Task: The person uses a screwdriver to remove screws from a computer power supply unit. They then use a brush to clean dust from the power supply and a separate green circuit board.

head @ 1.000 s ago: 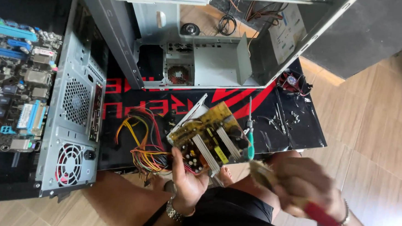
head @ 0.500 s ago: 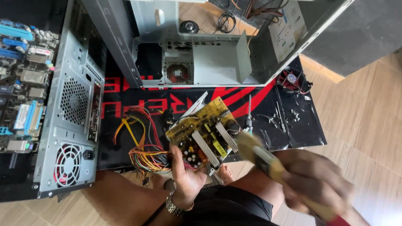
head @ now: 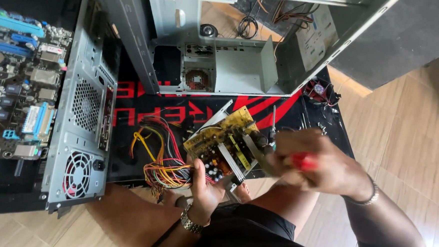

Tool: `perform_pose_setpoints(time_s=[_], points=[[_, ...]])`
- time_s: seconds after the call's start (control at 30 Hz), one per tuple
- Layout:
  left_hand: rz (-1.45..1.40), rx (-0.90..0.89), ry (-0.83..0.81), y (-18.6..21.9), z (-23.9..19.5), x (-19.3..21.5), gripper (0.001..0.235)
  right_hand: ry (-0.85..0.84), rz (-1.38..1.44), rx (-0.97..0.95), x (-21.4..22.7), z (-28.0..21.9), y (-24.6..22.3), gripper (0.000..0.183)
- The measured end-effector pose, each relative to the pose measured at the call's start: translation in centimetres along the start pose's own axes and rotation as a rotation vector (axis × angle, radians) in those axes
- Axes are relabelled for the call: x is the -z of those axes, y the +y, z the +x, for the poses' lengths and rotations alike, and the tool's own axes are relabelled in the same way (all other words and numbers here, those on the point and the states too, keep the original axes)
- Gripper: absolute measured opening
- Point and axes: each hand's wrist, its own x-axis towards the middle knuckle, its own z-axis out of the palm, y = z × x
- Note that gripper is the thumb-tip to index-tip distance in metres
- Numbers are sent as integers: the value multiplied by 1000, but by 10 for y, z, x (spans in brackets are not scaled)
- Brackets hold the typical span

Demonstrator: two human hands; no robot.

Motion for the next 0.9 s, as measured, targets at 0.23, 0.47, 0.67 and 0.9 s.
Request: perform_pose_setpoints(time_s=[0.23, 0.47, 0.67, 0.9], points=[[-166, 77, 39, -11, 2, -4, 106, 52, -166, -86, -3, -20, -3, 28], [-89, 56, -61, 13, 26, 1, 121, 48, -551, 194, -43, -24, -25, 29], [-1232, 1527, 333, 57, 87, 11, 79, 84, -438, 147, -40, -21, -31, 17], [-1128, 1658, 219, 72, 108, 17, 96, -150, -295, 93, -33, -11, -31, 30]])
